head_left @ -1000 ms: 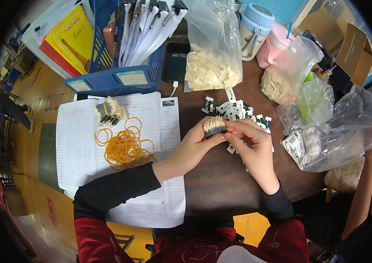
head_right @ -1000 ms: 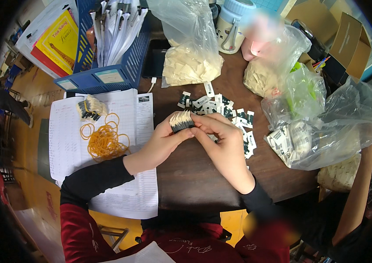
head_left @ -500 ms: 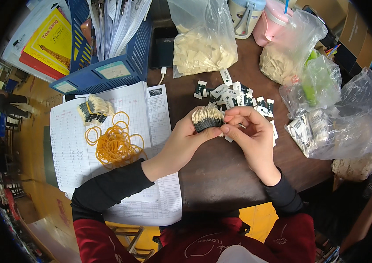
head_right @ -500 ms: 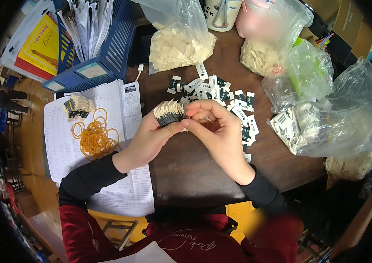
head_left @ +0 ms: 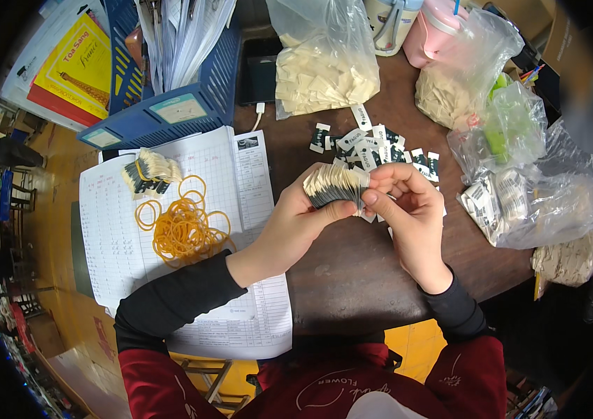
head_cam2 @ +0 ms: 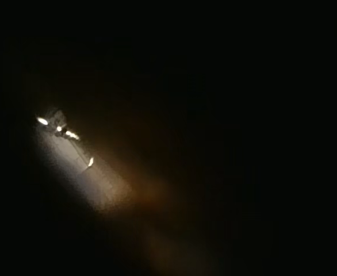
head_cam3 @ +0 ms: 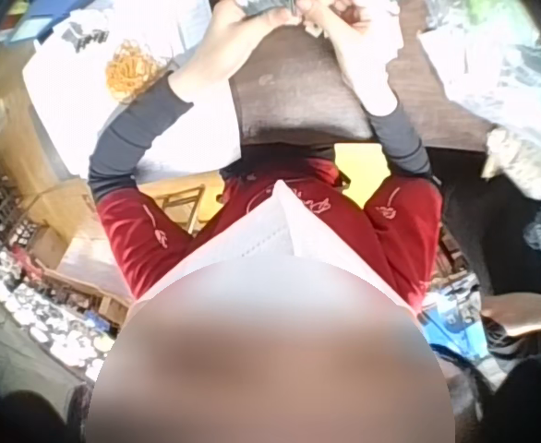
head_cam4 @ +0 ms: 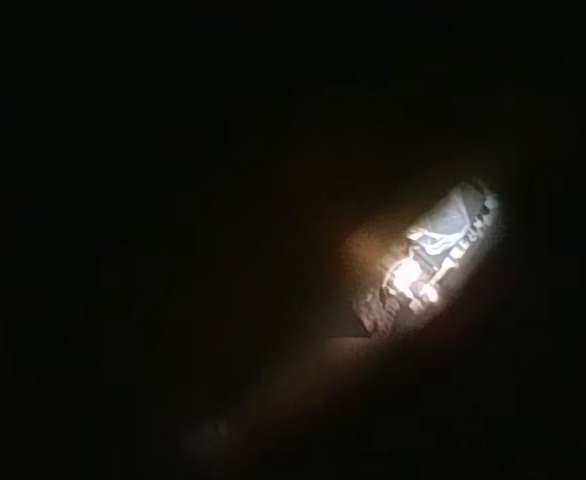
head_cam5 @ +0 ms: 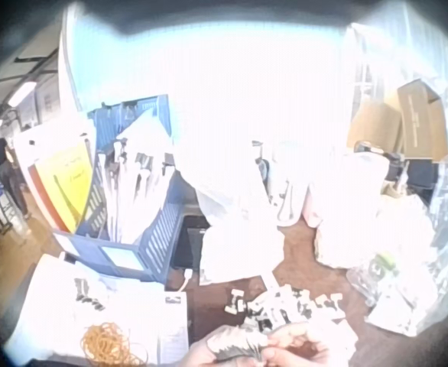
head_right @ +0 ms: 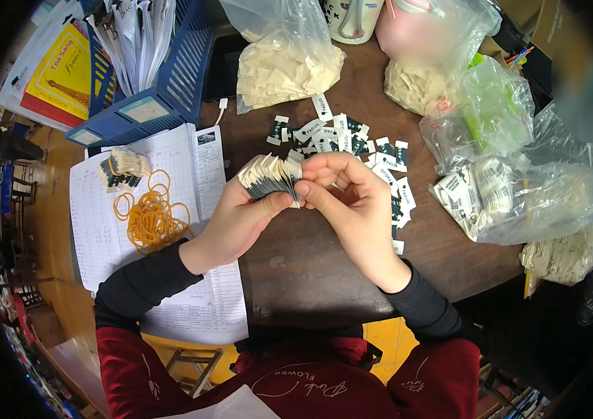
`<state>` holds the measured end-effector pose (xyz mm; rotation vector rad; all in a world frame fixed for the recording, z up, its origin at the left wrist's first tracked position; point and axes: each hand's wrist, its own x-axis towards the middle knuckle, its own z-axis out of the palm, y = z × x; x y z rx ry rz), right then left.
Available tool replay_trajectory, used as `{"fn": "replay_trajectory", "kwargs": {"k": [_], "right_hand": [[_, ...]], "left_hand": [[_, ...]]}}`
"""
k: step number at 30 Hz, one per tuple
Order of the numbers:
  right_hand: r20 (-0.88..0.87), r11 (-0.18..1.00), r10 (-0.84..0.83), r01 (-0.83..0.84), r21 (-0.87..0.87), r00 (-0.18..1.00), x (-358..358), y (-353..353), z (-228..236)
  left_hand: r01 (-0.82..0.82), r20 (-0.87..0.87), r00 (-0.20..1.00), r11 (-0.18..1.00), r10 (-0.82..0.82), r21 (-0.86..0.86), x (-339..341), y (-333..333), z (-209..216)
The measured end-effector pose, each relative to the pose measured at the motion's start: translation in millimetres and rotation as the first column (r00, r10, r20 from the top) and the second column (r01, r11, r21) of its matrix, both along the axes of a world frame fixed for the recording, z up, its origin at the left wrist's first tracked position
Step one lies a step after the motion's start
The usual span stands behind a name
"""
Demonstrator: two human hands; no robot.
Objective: The person sorts small white tags with black text on a table, aligning them into neat stacks. They occasionally use a stapler to secure the stacks and place them on a nearby sheet of paper.
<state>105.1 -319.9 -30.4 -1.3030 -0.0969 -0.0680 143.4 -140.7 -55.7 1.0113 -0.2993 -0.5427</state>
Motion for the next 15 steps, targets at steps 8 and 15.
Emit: {"fn": "replay_trajectory", "kwargs": {"k": [8, 15], "right_hand": [[0.044, 0.998, -0.004, 0.002, 0.055, 0.999, 1.6, 2.0, -3.9], [-0.015, 1.000, 0.003, -0.004, -0.027, 1.000, 2.7, 3.9, -10.0]], "left_hand": [[-0.024, -0.010, 1.000, 0.999, 0.023, -0.029, -0.3, 0.5, -2.7], [-0.038, -0.008, 0.999, 0.999, 0.038, -0.016, -0.4, 0.0, -3.9]]}}
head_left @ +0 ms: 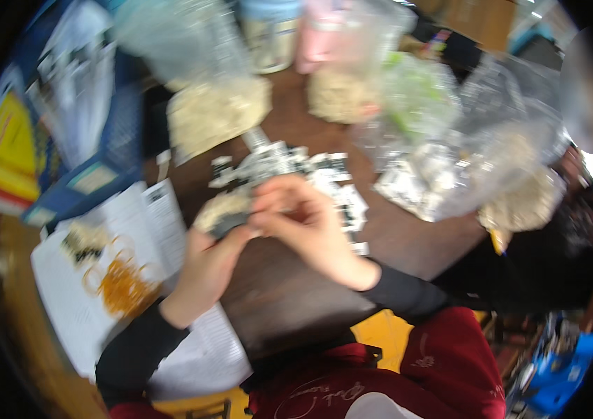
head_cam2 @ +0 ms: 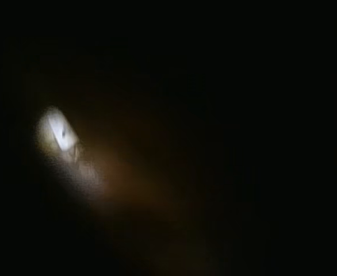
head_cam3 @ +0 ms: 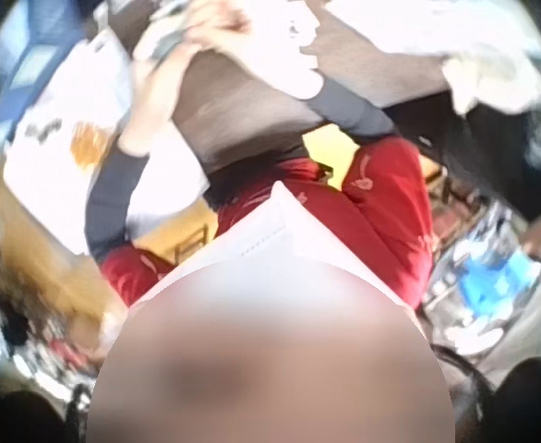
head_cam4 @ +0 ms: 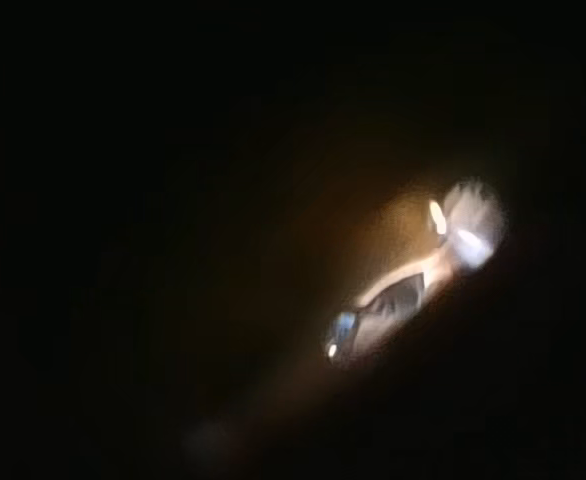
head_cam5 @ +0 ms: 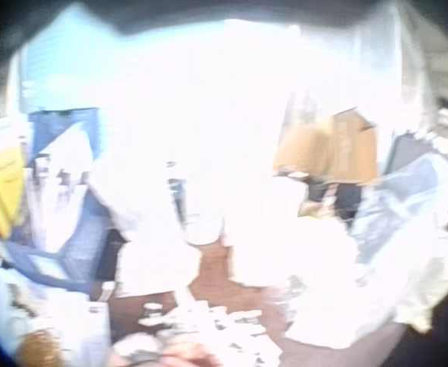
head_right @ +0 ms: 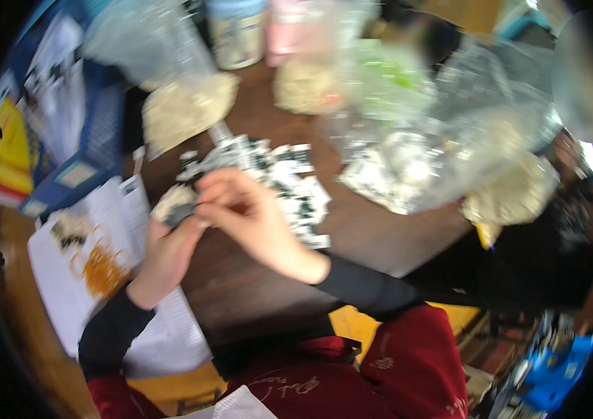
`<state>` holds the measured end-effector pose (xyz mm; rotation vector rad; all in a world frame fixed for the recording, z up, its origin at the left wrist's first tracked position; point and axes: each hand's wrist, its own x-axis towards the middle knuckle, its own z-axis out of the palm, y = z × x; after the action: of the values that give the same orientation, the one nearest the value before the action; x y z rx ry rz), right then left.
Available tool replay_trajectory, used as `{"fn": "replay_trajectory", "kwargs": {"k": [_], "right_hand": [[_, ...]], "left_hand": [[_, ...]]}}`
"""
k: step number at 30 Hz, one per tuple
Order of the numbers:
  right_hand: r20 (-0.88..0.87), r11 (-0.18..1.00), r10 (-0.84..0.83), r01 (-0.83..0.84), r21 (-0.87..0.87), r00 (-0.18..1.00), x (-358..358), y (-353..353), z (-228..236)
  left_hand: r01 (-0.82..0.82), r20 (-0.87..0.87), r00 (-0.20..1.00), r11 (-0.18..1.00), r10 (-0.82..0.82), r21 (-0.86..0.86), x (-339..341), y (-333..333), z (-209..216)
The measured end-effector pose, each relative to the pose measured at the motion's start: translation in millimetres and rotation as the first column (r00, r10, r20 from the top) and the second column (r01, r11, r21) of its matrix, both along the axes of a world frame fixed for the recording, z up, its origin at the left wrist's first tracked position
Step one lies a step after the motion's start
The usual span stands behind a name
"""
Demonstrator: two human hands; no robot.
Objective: The person sorts small white tags with black text on a table, aligning them into neat stacks. They occasionally use a stapler to secure the stacks and place them on a nearby sheet of paper.
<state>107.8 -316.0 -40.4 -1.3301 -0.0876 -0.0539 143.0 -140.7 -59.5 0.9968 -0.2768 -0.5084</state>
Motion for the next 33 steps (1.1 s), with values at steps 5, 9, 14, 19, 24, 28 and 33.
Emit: {"fn": "replay_trajectory", "kwargs": {"k": [5, 9, 14, 19, 24, 28, 33], "right_hand": [[0.036, 1.000, -0.009, 0.010, -0.028, 0.999, 5.4, 1.1, -7.3], [0.000, 0.998, 0.029, -0.029, 0.056, 1.000, 5.6, 2.4, -7.8], [0.047, 0.998, 0.005, -0.008, 0.063, 0.999, 5.1, 4.2, -7.0], [0.005, 0.988, 0.031, -0.032, 0.153, 0.999, 7.9, 3.1, -13.4], [0.031, 0.988, 0.058, -0.061, 0.142, 0.998, 10.3, 3.9, -18.3], [0.064, 0.990, 0.054, -0.061, 0.125, 0.997, 9.0, 4.3, -19.2], [0.052, 0.989, 0.059, -0.065, 0.131, 0.997, 7.9, 4.5, -17.2]], "left_hand": [[-0.022, -0.046, 0.999, 0.999, 0.024, 0.049, -1.9, -0.6, 1.2], [0.009, -0.085, 0.996, 0.995, -0.001, 0.097, 2.7, 4.1, -2.7], [0.012, -0.065, 0.998, 0.997, -0.007, 0.082, 2.1, 4.7, -4.7], [0.039, -0.080, 0.996, 0.998, -0.034, 0.056, 2.3, 5.2, -3.2], [0.013, -0.081, 0.997, 0.998, -0.007, 0.068, 2.1, 5.2, -4.3], [-0.010, -0.092, 0.996, 0.997, 0.017, 0.077, 0.7, 4.7, -4.5], [0.009, -0.083, 0.997, 0.998, -0.003, 0.066, -0.4, 2.9, 1.9]]}}
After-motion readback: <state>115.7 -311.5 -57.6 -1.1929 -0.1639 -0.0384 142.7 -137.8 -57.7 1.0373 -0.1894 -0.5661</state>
